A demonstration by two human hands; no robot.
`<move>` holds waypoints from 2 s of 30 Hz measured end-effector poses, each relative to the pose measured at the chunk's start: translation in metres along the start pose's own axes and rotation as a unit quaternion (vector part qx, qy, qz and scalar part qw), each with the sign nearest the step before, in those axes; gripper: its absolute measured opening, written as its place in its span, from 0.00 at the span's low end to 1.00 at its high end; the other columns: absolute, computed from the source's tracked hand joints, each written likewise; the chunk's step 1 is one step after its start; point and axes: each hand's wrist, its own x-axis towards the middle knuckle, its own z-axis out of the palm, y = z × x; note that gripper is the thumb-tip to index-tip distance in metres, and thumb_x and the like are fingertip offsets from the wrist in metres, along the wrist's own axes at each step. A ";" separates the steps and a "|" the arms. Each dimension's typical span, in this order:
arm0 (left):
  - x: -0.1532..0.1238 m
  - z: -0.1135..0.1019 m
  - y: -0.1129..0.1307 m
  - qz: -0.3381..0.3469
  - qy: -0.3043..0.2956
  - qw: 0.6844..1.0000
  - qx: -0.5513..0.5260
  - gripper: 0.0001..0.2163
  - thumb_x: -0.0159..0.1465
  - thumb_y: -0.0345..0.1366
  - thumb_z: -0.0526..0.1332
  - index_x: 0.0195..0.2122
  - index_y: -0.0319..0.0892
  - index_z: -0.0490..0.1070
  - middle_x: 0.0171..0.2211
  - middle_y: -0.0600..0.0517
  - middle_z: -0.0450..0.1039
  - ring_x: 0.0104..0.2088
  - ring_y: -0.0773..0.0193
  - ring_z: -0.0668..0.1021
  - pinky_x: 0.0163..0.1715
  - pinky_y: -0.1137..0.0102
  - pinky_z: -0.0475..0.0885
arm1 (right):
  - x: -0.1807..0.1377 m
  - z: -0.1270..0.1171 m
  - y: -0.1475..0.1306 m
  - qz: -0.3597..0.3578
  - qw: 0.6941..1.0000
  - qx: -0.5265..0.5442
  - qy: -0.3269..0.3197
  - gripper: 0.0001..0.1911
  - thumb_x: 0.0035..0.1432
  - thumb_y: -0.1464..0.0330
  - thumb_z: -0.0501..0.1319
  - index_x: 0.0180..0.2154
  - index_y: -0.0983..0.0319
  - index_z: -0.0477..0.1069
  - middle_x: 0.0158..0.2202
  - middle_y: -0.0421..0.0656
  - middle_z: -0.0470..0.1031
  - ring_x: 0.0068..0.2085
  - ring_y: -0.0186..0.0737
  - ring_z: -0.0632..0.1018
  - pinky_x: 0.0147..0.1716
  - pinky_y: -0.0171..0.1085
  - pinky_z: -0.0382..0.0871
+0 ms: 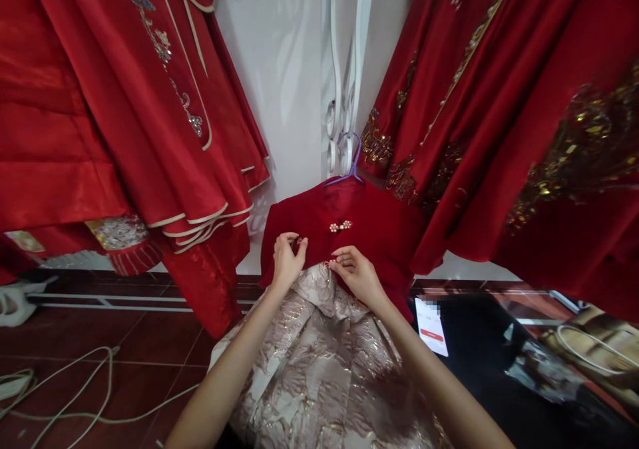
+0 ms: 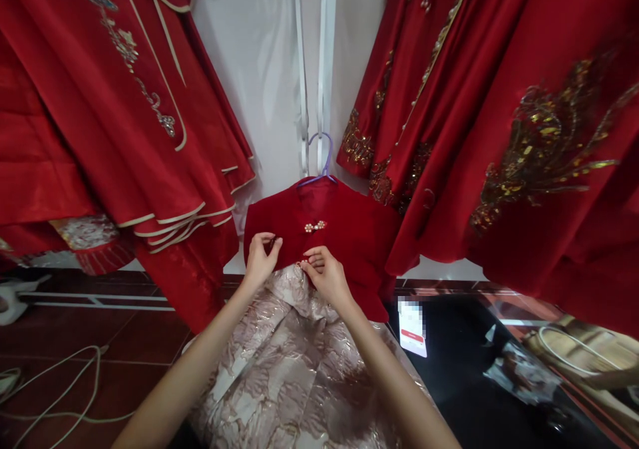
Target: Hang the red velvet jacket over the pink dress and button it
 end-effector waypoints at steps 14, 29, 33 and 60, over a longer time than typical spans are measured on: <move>-0.035 -0.017 -0.017 -0.061 -0.122 0.990 0.028 0.10 0.56 0.33 0.61 0.40 0.44 0.65 0.32 0.54 0.75 0.33 0.64 0.78 0.37 0.69 0.71 | -0.005 -0.010 -0.003 0.013 0.998 0.049 -0.042 0.09 0.51 0.63 0.65 0.34 0.60 0.70 0.32 0.42 0.75 0.33 0.37 0.76 0.37 0.38 0.71; -0.033 0.007 -0.003 -0.128 -0.007 0.989 -0.069 0.17 0.50 0.35 0.67 0.39 0.43 0.63 0.33 0.55 0.73 0.24 0.71 0.75 0.26 0.75 0.67 | 0.039 0.040 -0.001 -0.047 0.999 0.006 0.001 0.07 0.51 0.66 0.61 0.34 0.61 0.69 0.31 0.41 0.75 0.33 0.36 0.77 0.36 0.36 0.73; -0.030 0.012 -0.016 -0.114 0.034 0.975 -0.188 0.16 0.50 0.31 0.66 0.39 0.41 0.64 0.34 0.54 0.72 0.24 0.73 0.75 0.28 0.76 0.70 | 0.043 0.039 0.009 -0.052 0.999 -0.008 -0.002 0.06 0.52 0.67 0.61 0.34 0.61 0.69 0.31 0.41 0.75 0.34 0.36 0.77 0.35 0.35 0.73; -0.005 0.008 -0.029 -0.097 -0.044 0.976 -0.188 0.10 0.57 0.37 0.63 0.37 0.38 0.76 0.37 0.46 0.79 0.36 0.60 0.81 0.41 0.65 0.76 | 0.044 0.048 0.011 -0.087 0.994 -0.052 0.039 0.04 0.57 0.69 0.57 0.37 0.60 0.67 0.34 0.42 0.73 0.35 0.35 0.76 0.36 0.35 0.75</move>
